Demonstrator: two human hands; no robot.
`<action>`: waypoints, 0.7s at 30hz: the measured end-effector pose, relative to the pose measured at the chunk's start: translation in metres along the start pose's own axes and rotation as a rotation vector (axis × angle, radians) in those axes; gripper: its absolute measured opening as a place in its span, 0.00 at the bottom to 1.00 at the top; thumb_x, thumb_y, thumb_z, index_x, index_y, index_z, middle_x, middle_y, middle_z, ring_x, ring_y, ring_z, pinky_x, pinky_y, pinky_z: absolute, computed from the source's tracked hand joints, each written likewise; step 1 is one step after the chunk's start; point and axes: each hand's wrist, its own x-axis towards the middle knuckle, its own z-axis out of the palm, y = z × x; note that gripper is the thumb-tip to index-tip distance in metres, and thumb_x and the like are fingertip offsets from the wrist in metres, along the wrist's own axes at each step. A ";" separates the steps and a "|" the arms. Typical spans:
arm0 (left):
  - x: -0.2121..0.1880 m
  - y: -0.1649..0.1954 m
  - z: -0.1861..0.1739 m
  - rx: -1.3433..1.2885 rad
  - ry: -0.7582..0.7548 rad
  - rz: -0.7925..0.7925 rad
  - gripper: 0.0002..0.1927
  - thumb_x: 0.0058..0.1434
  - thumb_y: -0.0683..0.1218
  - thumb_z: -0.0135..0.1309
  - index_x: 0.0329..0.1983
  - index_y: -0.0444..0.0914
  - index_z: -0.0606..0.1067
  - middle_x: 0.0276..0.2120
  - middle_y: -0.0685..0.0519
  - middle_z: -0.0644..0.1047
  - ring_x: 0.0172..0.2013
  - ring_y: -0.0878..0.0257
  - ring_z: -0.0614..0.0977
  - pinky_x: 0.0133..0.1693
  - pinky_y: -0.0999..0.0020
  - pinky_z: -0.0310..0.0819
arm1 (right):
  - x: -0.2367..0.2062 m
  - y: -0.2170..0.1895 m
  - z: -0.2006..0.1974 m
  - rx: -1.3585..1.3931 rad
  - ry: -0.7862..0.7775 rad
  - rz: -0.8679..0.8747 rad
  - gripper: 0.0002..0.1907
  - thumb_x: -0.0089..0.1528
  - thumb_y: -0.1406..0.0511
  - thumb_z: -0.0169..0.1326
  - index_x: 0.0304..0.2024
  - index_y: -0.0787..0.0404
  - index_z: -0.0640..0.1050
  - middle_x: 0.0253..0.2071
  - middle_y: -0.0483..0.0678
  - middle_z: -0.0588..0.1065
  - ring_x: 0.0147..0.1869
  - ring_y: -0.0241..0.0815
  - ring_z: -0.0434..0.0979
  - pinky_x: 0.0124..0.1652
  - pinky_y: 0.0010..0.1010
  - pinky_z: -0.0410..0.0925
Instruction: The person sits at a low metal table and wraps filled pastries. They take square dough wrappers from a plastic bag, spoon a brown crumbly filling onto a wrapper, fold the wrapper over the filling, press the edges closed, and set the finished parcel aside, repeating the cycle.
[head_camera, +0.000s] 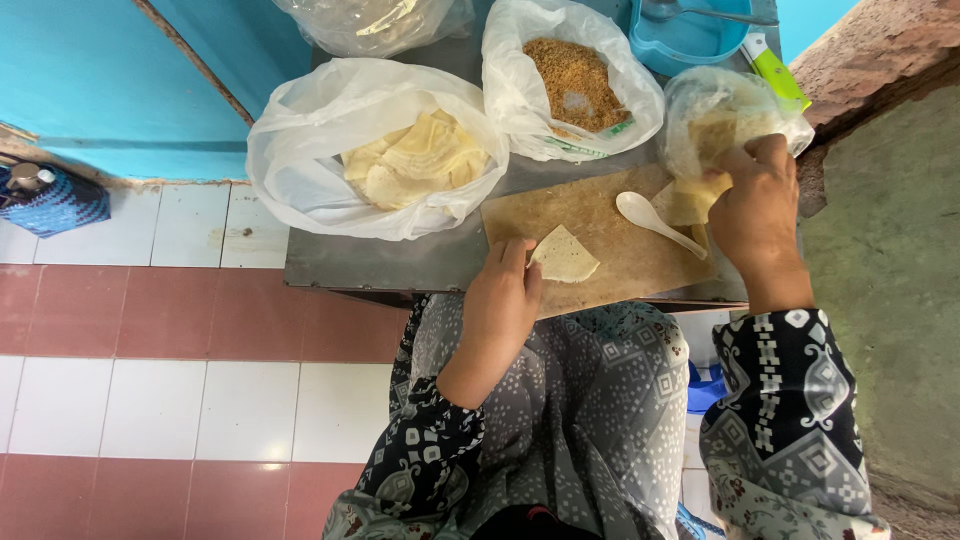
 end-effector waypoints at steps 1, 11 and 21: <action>0.001 -0.001 0.001 0.000 0.015 0.017 0.11 0.65 0.42 0.54 0.49 0.35 0.73 0.43 0.44 0.77 0.36 0.45 0.82 0.35 0.55 0.77 | 0.001 0.002 0.000 0.018 0.028 -0.004 0.18 0.58 0.80 0.49 0.46 0.60 0.81 0.56 0.56 0.68 0.61 0.61 0.69 0.61 0.47 0.66; 0.001 -0.001 0.000 -0.002 -0.010 -0.023 0.11 0.64 0.43 0.55 0.49 0.36 0.73 0.42 0.45 0.78 0.35 0.46 0.82 0.34 0.55 0.76 | 0.003 -0.005 -0.006 0.204 0.147 -0.013 0.21 0.57 0.83 0.43 0.44 0.62 0.81 0.51 0.56 0.69 0.55 0.55 0.70 0.54 0.38 0.69; 0.001 -0.003 0.004 0.000 0.006 -0.018 0.10 0.64 0.44 0.56 0.46 0.38 0.72 0.41 0.46 0.78 0.34 0.46 0.82 0.33 0.55 0.76 | -0.062 -0.129 0.023 0.246 -0.172 -0.214 0.35 0.47 0.71 0.62 0.59 0.54 0.77 0.69 0.62 0.63 0.70 0.66 0.61 0.63 0.48 0.62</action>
